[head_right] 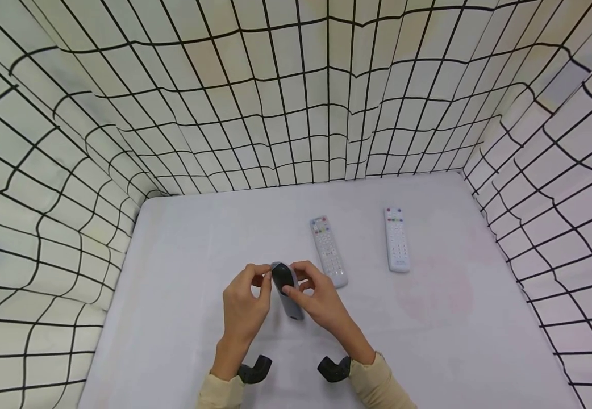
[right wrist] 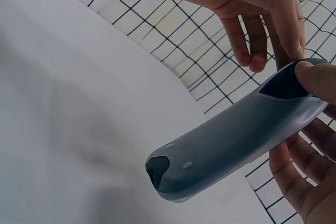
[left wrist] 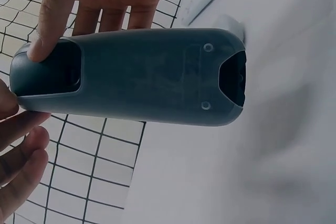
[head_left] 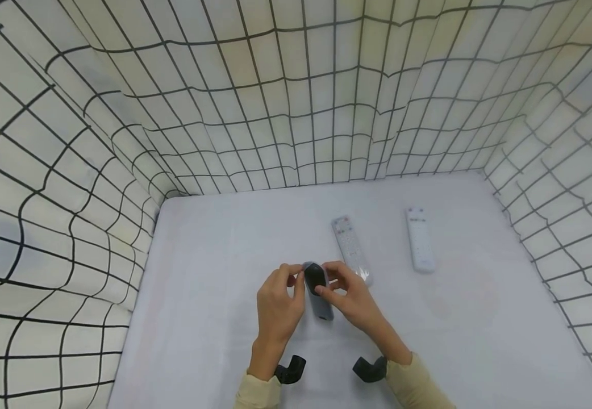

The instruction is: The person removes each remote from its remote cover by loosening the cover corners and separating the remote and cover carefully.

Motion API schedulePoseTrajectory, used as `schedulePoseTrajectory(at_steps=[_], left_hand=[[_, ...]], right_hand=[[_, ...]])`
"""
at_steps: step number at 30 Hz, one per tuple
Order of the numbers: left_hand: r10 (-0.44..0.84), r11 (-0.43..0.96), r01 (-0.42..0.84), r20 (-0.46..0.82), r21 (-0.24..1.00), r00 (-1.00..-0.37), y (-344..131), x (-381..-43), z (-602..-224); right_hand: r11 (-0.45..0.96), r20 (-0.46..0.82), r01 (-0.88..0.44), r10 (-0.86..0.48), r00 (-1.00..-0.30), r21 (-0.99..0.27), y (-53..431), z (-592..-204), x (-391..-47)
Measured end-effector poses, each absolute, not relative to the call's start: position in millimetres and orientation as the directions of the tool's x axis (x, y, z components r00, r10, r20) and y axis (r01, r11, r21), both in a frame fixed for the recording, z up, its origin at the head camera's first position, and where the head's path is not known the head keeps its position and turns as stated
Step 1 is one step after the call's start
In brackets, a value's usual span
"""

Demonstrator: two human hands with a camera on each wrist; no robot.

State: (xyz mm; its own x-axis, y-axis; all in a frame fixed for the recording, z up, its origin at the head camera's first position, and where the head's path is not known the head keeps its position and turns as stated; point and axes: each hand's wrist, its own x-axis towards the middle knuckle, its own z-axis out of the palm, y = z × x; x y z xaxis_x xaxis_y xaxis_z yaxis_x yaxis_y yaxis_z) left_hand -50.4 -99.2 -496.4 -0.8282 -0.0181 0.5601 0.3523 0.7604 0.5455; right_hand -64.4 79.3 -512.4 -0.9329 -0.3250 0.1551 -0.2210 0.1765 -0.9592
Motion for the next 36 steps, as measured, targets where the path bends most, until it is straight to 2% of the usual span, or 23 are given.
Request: schedulePoseTrajectory(at_steps=[18, 29, 36], left_hand=[[0.097, 0.778, 0.425, 0.58, 0.462, -0.809, -103, -63, -492], [0.075, 0.687, 0.447, 0.555, 0.573, -0.828, -105, -75, -493], [0.064, 0.665, 0.459, 0.567, 0.589, -0.821, -105, -82, -497]], right_hand=[[0.211, 0.161, -0.233, -0.311, -0.937, -0.949, 82, -517, -72], [0.207, 0.147, -0.22, -0.32, -0.936, -0.953, 83, -514, -79], [0.214, 0.154, -0.227, -0.313, -0.937, -0.95, 81, -517, -83]])
